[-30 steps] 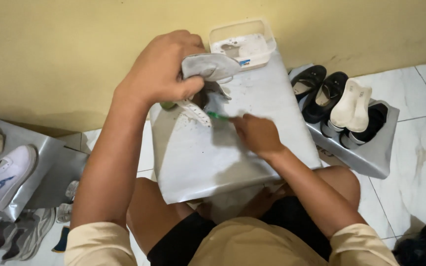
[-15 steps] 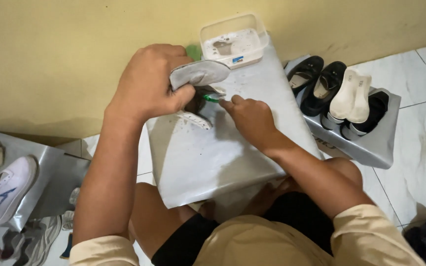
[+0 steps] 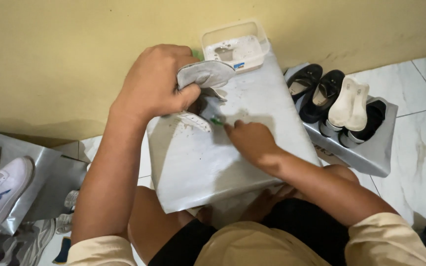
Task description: The person scrubs a white sneaker using a green toothbrush and soapy water from a plastic container. They clean the exterior, the sole, and the interior of the shoe, repeatedly dipping the brush into the water to apply soap.
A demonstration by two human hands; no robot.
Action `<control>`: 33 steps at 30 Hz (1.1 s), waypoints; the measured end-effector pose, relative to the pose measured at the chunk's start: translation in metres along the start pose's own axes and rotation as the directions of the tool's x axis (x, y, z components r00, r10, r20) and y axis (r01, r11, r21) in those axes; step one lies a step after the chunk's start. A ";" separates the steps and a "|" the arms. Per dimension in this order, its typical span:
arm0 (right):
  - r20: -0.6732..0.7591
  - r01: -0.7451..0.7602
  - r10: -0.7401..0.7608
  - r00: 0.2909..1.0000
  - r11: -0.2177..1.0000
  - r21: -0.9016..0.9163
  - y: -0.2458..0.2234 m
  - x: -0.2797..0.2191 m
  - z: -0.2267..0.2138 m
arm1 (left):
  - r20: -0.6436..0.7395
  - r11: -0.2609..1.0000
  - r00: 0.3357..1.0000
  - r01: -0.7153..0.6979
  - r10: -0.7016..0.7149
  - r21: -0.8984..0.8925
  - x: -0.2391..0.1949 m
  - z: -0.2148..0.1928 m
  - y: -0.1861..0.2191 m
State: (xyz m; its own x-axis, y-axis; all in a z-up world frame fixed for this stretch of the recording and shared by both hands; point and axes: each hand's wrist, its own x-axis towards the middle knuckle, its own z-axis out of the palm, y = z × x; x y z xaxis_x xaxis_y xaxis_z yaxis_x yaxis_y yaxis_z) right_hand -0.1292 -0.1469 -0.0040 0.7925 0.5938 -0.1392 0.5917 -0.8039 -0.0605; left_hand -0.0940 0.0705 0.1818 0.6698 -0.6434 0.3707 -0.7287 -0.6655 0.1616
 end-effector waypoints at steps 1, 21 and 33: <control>-0.004 0.000 0.000 1.000 1.000 -0.004 0.003 0.001 -0.010 | -0.004 1.000 1.000 -0.002 0.002 0.003 0.000 -0.001 -0.002; 0.287 -0.235 0.154 0.945 0.933 0.273 0.001 -0.022 -0.004 | -0.016 0.998 0.999 -0.039 0.038 -0.044 -0.003 -0.001 -0.008; -0.066 -0.102 0.221 0.973 0.671 0.734 0.013 -0.056 0.025 | -0.005 0.999 0.999 -0.035 0.035 -0.038 0.002 0.000 -0.008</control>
State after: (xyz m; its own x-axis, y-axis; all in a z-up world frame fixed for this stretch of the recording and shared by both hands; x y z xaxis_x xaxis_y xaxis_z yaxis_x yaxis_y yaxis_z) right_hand -0.1697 -0.1910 -0.0214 0.9116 0.4025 -0.0831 0.2077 -0.6256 -0.7520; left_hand -0.0874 0.0748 0.1815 0.6431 -0.6642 0.3810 -0.7567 -0.6276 0.1832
